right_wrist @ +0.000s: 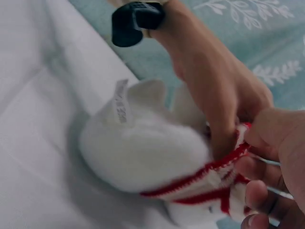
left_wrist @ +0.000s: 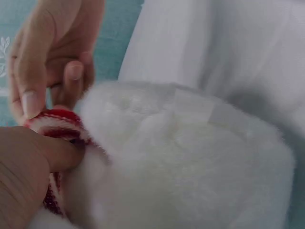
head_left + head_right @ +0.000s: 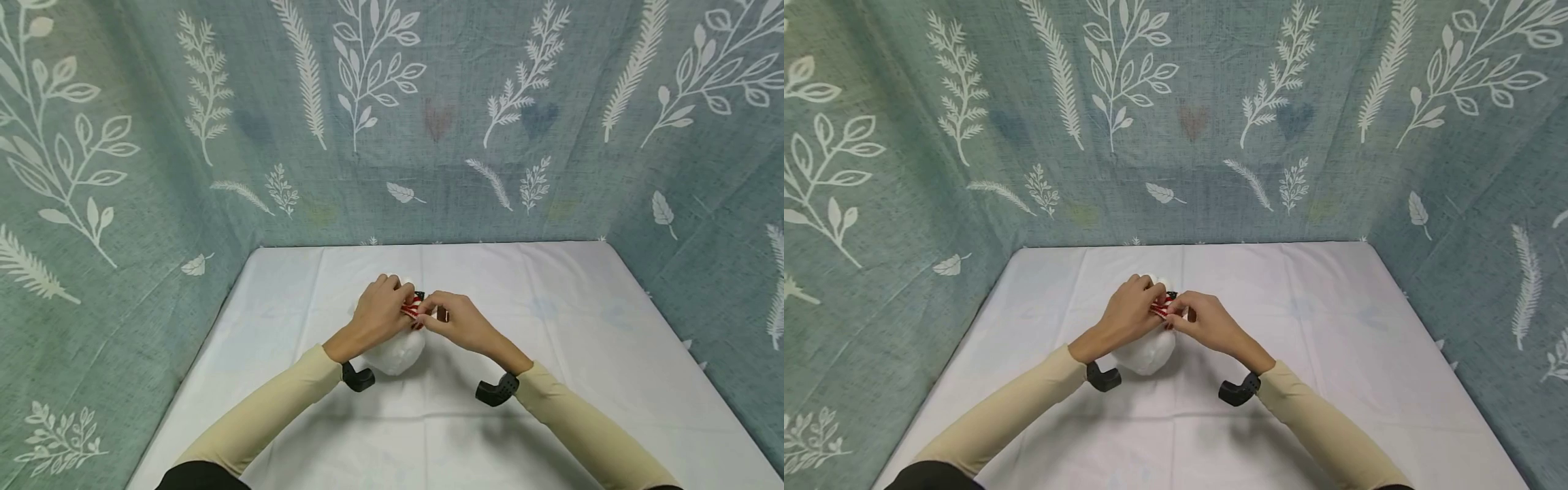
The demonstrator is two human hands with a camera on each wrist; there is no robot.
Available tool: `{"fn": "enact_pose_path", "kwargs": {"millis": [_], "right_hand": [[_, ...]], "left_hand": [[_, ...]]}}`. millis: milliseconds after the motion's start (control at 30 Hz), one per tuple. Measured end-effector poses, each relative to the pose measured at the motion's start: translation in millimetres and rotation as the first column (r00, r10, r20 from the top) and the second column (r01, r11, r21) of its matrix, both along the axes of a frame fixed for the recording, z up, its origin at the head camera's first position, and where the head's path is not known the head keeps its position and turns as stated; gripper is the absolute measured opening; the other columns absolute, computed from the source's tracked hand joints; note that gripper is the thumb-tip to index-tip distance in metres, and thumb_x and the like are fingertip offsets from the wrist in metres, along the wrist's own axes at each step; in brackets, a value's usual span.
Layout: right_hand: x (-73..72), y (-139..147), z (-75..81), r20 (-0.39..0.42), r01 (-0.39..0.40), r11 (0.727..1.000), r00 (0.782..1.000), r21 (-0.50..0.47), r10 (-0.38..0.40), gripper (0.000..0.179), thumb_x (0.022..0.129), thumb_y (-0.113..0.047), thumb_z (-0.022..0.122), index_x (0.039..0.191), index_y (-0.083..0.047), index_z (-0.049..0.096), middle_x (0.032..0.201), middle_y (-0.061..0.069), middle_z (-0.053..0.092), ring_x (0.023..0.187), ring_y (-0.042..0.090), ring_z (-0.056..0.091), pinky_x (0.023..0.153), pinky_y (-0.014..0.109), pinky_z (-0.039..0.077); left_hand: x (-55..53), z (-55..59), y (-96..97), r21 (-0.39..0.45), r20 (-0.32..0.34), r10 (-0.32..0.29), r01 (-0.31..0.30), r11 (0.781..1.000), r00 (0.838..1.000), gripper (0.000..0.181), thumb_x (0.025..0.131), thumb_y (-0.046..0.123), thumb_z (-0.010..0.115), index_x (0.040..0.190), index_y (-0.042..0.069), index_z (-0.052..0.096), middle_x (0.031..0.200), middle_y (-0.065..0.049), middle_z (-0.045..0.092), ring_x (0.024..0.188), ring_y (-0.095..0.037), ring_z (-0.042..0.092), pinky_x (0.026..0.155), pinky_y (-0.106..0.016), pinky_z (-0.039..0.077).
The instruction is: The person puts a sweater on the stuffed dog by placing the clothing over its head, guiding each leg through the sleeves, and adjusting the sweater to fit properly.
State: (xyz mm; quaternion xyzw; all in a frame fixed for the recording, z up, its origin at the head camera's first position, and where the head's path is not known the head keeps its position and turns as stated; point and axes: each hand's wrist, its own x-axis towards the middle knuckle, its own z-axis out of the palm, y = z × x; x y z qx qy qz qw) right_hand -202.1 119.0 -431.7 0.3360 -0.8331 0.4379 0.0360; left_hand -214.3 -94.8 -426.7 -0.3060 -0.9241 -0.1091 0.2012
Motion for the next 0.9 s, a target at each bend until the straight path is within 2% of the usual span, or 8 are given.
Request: {"fn": "enact_pose_path", "kwargs": {"millis": [100,200,267,367,500,567,667,900], "right_hand": [[-3.2,10,-1.5,0.086,0.105,0.994,0.991,0.014,-0.106,0.007,0.101,-0.024,0.069,0.102,-0.020,0.075,0.090,-0.008,0.068,0.068,0.014,0.055,0.060,0.031,0.045],[-7.6,19,-4.8,0.167,0.183,0.982,0.968,0.043,-0.187,0.012,0.103,-0.028,0.066,0.105,-0.020,0.075,0.091,-0.005,0.068,0.069,0.018,0.055,0.062,0.034,0.045],[-9.7,23,-7.7,0.196,0.203,0.977,0.957,0.066,-0.212,0.012,0.103,-0.028,0.067,0.105,-0.020,0.075,0.093,-0.005,0.069,0.070,0.018,0.055,0.062,0.035,0.045],[-11.7,26,-12.5,0.216,0.203,0.976,0.952,0.080,-0.216,0.012,0.101,-0.028,0.070,0.105,-0.020,0.076,0.095,-0.004,0.070,0.069,0.017,0.056,0.061,0.035,0.047],[-13.2,24,-16.0,0.189,0.221,0.972,0.954,0.077,-0.232,0.011,0.098,-0.029,0.074,0.105,-0.020,0.077,0.091,-0.004,0.071,0.068,0.016,0.057,0.060,0.034,0.047],[-14.0,22,-16.6,0.159,0.237,0.969,0.956,0.070,-0.246,0.013,0.097,-0.028,0.075,0.106,-0.019,0.077,0.088,-0.005,0.070,0.067,0.016,0.057,0.059,0.034,0.047],[-14.6,19,-16.4,0.116,0.255,0.965,0.958,0.058,-0.260,0.018,0.095,-0.024,0.077,0.110,-0.014,0.078,0.084,-0.005,0.070,0.066,0.014,0.057,0.059,0.033,0.047],[-14.9,14,-15.1,0.107,0.232,0.971,0.966,0.049,-0.236,0.030,0.094,-0.020,0.077,0.121,-0.008,0.076,0.086,-0.002,0.072,0.067,0.013,0.057,0.059,0.030,0.046]], "left_hand": [[-2.7,0.8,-4.7,0.007,0.039,-0.034,0.034,0.999,0.999,0.029,0.083,0.029,0.087,0.083,0.016,0.062,0.080,-0.001,0.054,0.072,-0.021,0.048,0.064,-0.034,0.043],[-6.0,5.8,-11.0,0.020,0.142,-0.071,0.069,0.997,0.987,0.028,0.081,0.029,0.089,0.085,0.016,0.065,0.082,0.000,0.055,0.073,-0.019,0.048,0.066,-0.034,0.043],[-7.3,11.3,-14.7,0.031,0.232,-0.086,0.081,0.996,0.969,0.031,0.081,0.036,0.089,0.088,0.016,0.066,0.084,0.002,0.056,0.076,-0.017,0.049,0.068,-0.034,0.044],[-9.6,17.5,-17.7,0.064,0.358,-0.100,0.083,0.994,0.928,0.033,0.086,0.044,0.083,0.089,0.016,0.067,0.086,0.003,0.056,0.078,-0.015,0.049,0.070,-0.032,0.044],[-12.1,23.2,-15.4,0.134,0.447,-0.113,0.059,0.989,0.887,0.031,0.097,0.044,0.071,0.097,0.013,0.069,0.083,0.004,0.060,0.076,-0.013,0.054,0.069,-0.031,0.046],[-13.5,24.9,-13.0,0.148,0.456,-0.118,0.056,0.987,0.882,0.029,0.099,0.040,0.069,0.104,0.012,0.069,0.081,0.004,0.061,0.075,-0.012,0.056,0.067,-0.032,0.047],[-15.0,26.0,-9.6,0.125,0.449,-0.099,0.047,0.991,0.888,0.028,0.097,0.036,0.074,0.110,0.012,0.070,0.081,0.004,0.062,0.075,-0.012,0.056,0.066,-0.031,0.047],[-17.9,23.3,-7.2,0.104,0.452,-0.095,0.054,0.993,0.887,0.018,0.092,0.032,0.079,0.088,0.015,0.074,0.080,0.004,0.061,0.071,-0.012,0.054,0.063,-0.029,0.045]]}}
